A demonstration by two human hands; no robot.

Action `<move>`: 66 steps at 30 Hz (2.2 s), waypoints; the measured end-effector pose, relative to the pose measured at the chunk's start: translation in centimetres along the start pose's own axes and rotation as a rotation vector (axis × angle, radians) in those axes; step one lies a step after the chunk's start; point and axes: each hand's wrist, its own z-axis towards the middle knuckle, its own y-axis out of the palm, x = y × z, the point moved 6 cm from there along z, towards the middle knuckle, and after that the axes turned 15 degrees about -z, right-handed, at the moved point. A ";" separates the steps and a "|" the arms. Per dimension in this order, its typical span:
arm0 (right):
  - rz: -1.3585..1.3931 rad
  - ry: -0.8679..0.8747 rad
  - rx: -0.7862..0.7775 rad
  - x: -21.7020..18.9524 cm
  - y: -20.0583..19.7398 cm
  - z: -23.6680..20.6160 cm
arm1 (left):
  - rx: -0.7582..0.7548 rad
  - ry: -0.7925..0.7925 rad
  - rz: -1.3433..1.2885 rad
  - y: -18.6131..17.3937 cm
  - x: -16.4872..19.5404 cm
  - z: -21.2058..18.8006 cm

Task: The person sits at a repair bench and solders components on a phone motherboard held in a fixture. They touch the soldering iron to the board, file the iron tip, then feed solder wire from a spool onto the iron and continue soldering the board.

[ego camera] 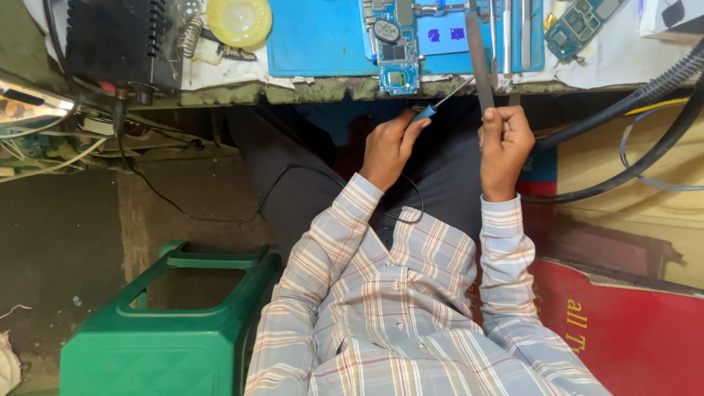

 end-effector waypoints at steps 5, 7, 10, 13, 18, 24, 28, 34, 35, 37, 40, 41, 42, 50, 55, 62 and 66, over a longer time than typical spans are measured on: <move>0.000 -0.002 0.008 -1.2 1.1 1.1 | 0.012 0.029 -0.096 -0.1 0.1 0.0; -0.028 -0.022 0.006 -1.9 1.4 1.8 | 0.018 0.030 -0.121 0.1 0.1 -0.2; 0.001 -0.039 -0.007 -2.7 1.7 2.9 | 0.016 0.008 -0.079 0.5 0.2 -0.4; 0.084 0.006 0.019 -3.0 1.0 2.5 | 0.016 0.011 -0.037 0.5 0.7 -0.2; 0.063 0.041 -0.004 -2.4 -0.4 0.3 | -0.001 -0.010 -0.058 0.2 1.1 -0.3; -0.008 0.012 -0.021 -1.5 -0.2 0.4 | -0.007 -0.030 -0.051 0.6 0.5 0.0; -0.052 -0.036 0.000 -2.4 0.6 2.0 | -0.021 -0.032 -0.123 0.7 0.5 -0.1; 0.150 0.034 0.012 -2.0 0.5 2.0 | -0.023 -0.040 -0.112 1.0 0.5 -0.2; 0.199 0.061 0.016 -1.7 0.5 1.7 | -0.029 -0.034 -0.143 0.9 0.5 -0.1; 0.167 0.066 0.018 -1.3 0.0 0.9 | -0.041 -0.046 -0.164 0.8 0.3 -0.1; 0.114 0.076 -0.009 -1.0 -0.5 0.0 | -0.055 -0.059 -0.148 0.7 0.1 0.0; 0.095 0.081 -0.022 -1.0 -0.5 -0.1 | -0.054 -0.043 -0.152 0.6 0.1 0.1; 0.084 0.076 -0.033 -1.0 -0.4 0.0 | -0.052 -0.026 -0.157 0.6 0.2 0.2; 0.052 -0.013 -0.019 -3.5 2.3 3.4 | -0.065 -0.109 -0.131 0.4 -0.3 0.3; 0.229 0.099 0.048 -2.7 2.1 2.0 | -0.048 -0.066 -0.148 -0.1 -0.2 0.5; 0.136 0.074 0.016 -0.8 0.2 -0.5 | -0.052 -0.101 -0.140 0.2 -0.9 0.3; 0.090 0.084 -0.010 -1.4 1.0 0.7 | -0.039 -0.064 -0.152 0.1 -0.5 0.5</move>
